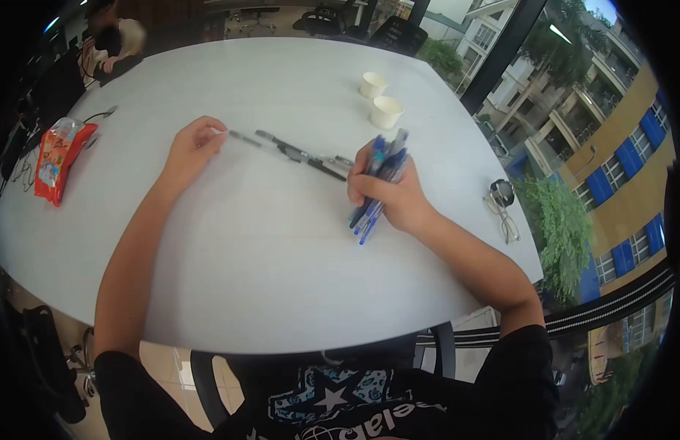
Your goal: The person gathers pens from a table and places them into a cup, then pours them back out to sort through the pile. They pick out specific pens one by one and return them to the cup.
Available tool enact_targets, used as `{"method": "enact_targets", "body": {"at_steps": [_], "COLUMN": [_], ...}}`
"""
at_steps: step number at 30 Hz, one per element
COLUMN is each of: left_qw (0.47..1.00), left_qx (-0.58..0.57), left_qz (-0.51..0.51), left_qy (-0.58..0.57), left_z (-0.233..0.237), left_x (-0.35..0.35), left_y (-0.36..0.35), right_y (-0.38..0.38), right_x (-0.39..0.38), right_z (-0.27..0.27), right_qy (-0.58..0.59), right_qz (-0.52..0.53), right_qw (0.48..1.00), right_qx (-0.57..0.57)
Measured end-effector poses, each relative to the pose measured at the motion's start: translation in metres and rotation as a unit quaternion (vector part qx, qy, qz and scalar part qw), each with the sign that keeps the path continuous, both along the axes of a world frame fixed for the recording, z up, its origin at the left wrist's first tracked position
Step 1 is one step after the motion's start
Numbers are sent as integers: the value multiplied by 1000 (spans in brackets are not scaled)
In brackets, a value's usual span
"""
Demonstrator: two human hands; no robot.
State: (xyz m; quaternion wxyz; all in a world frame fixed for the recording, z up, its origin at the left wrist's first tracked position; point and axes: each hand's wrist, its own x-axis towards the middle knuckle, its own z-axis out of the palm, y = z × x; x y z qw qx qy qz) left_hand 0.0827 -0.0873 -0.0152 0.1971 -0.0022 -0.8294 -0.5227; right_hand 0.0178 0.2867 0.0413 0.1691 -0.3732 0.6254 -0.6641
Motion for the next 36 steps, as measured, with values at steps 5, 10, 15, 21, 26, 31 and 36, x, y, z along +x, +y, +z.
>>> {"method": "enact_targets", "body": {"at_steps": [5, 10, 15, 21, 26, 31, 36], "left_qw": [997, 993, 992, 991, 992, 992, 994], "left_qx": [43, 82, 94, 94, 92, 86, 64], "left_qz": [20, 10, 12, 15, 16, 19, 19], "left_qy": [-55, -84, -89, -92, -87, -94, -83], "left_z": [8, 12, 16, 16, 14, 17, 11], "left_x": [-11, -8, -7, -8, -8, -6, -6], "left_y": [-2, -7, -9, -8, -8, -6, -7], "right_y": [-1, -6, -9, -10, -5, 7, 11], "right_x": [-135, -219, -240, -244, -236, -234, -226], "right_z": [52, 41, 20, 13, -13, -38, -44], "right_qy": [79, 98, 93, 71, 62, 119, 42], "right_qz": [-148, -210, -210, -205, -170, -178, -201], "right_qw": [964, 957, 965, 970, 983, 974, 972], "right_qx": [-209, -172, -122, -113, 35, 79, 118]}}
